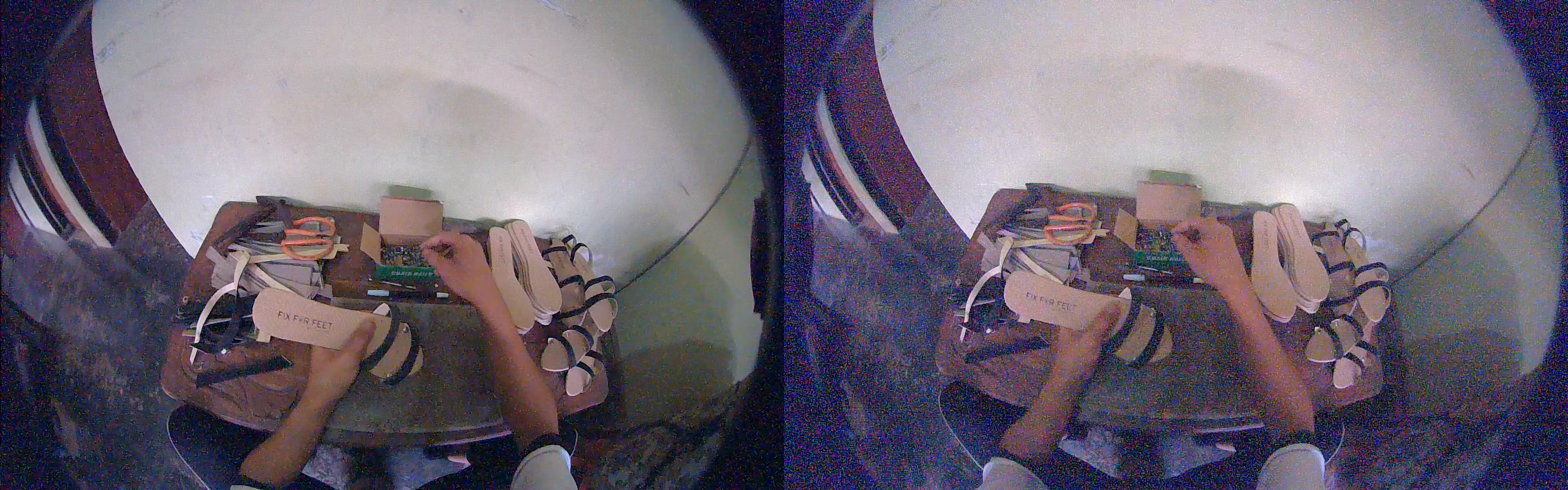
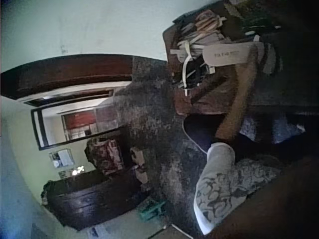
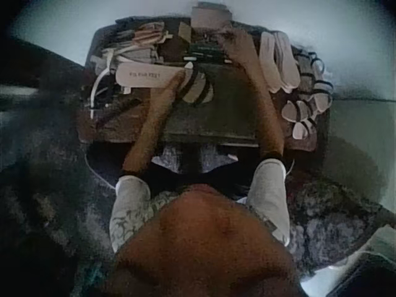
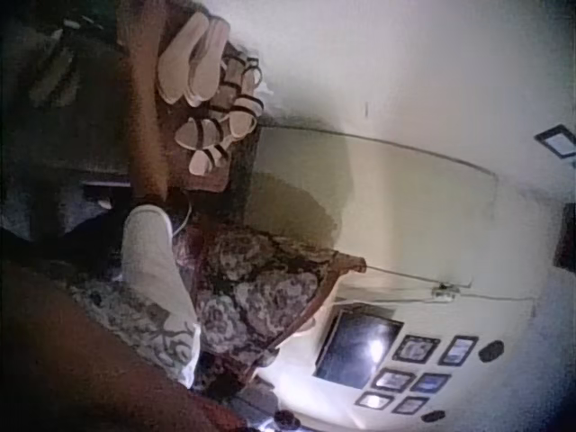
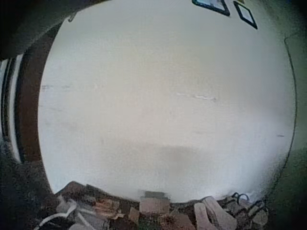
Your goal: The person assembles sandals by attaching black straps to beige insoles. They position the straps on the insoles and secure them using small metal fasteners picked from a box on the table. The completed sandals are placed in a pile to the right.
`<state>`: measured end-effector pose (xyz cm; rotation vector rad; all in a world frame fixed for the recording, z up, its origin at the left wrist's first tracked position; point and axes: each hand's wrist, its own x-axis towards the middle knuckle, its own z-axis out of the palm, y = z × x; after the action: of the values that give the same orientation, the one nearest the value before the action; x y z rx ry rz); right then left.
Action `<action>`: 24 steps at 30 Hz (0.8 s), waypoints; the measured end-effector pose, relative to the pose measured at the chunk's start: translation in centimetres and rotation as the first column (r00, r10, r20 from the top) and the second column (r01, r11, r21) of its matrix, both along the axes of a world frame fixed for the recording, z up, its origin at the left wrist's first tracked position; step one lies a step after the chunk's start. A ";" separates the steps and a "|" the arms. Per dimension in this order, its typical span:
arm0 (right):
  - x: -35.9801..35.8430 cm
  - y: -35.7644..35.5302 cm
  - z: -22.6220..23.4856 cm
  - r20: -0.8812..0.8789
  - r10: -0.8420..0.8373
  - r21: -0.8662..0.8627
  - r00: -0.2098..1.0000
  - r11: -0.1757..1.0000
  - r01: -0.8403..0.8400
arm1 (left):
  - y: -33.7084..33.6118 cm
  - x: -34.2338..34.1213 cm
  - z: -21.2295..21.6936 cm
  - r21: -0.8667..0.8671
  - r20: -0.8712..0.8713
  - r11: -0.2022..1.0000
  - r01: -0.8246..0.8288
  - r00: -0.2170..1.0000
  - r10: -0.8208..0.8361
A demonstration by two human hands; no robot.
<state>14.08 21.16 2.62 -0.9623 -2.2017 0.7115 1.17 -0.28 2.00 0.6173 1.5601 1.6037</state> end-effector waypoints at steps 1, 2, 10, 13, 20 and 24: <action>-0.9 0.8 -0.3 0.061 -0.005 0.052 0.998 0.999 0.002 | 0.0 0.1 0.0 0.002 0.033 1.000 0.001 0.999 -0.001; -2.0 1.6 -0.9 0.119 -0.007 0.098 0.993 0.995 -0.005 | 0.0 0.0 -0.2 0.021 0.019 1.000 -0.001 1.000 0.001; -5.4 2.2 -2.8 0.377 -0.030 0.121 0.926 0.993 -0.017 | -0.1 0.0 -0.4 0.065 0.009 0.998 0.024 1.000 -0.024; -5.3 2.9 -3.4 0.417 -0.048 0.133 0.907 0.991 -0.009 | 0.0 -0.1 -1.0 0.057 0.013 0.998 0.039 0.999 -0.040; -5.0 3.5 -4.7 0.402 -0.060 0.190 0.914 0.982 -0.019 | -0.1 0.0 -0.5 0.075 -0.042 0.996 0.039 0.998 -0.036; -5.4 3.1 -4.2 0.441 -0.113 0.170 0.890 0.985 0.041 | 0.0 0.0 -1.1 0.088 -0.014 0.996 0.027 1.000 -0.026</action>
<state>8.67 24.24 -1.63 -1.2202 -2.5503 0.2861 1.12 -0.30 0.89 0.6945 1.4911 1.6585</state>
